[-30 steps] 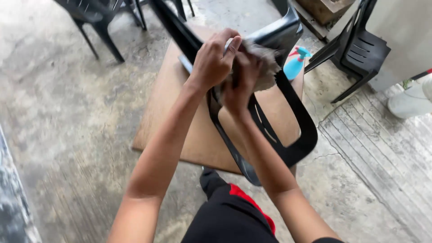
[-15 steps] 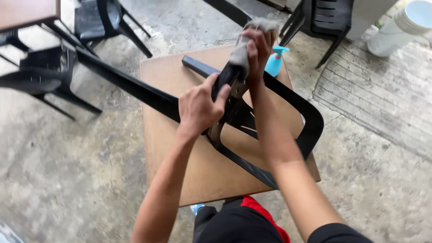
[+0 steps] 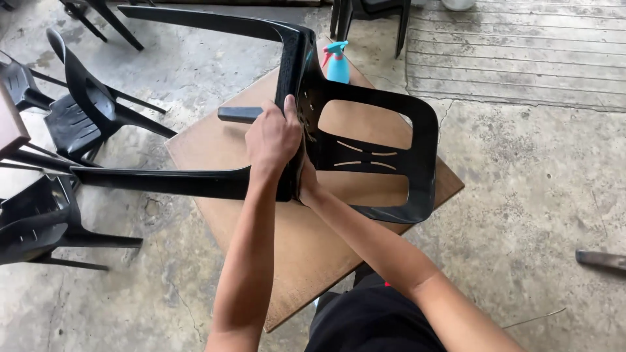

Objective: Cleaning plastic chairs and wooden tables using a spray bottle and a cloth.

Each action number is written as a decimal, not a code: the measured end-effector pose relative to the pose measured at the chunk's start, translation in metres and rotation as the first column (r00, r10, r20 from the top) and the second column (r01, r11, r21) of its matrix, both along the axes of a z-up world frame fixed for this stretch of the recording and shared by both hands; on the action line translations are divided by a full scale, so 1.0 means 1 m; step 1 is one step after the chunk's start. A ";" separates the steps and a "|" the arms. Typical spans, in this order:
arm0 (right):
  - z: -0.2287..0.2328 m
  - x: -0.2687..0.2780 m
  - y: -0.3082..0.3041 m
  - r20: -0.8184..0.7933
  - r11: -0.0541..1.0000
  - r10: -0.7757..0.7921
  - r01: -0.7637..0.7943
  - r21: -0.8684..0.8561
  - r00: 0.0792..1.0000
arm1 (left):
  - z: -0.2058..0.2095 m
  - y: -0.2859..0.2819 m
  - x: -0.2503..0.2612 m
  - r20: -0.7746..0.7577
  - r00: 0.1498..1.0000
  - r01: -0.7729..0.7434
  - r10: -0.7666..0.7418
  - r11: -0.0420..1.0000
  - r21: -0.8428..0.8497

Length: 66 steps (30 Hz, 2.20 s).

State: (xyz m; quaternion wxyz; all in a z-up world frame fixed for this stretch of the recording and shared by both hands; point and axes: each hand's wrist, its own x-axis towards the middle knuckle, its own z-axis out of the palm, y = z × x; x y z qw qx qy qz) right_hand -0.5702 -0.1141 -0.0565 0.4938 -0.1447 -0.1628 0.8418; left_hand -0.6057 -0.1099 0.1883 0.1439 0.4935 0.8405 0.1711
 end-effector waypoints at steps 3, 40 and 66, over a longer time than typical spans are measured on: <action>0.020 -0.001 0.039 0.145 0.980 -0.030 0.001 0.197 0.989 | 0.015 -0.012 0.004 0.072 0.997 -0.004 0.000 0.998 0.065; 0.088 0.001 -0.037 0.533 0.926 -0.083 -0.133 0.354 0.842 | 0.041 0.000 0.028 -0.059 0.984 -0.171 0.168 0.984 -0.043; 0.156 0.034 -0.047 0.347 0.653 -0.473 0.057 0.755 0.810 | 0.012 -0.023 -0.046 0.231 0.826 0.365 -0.514 0.800 0.477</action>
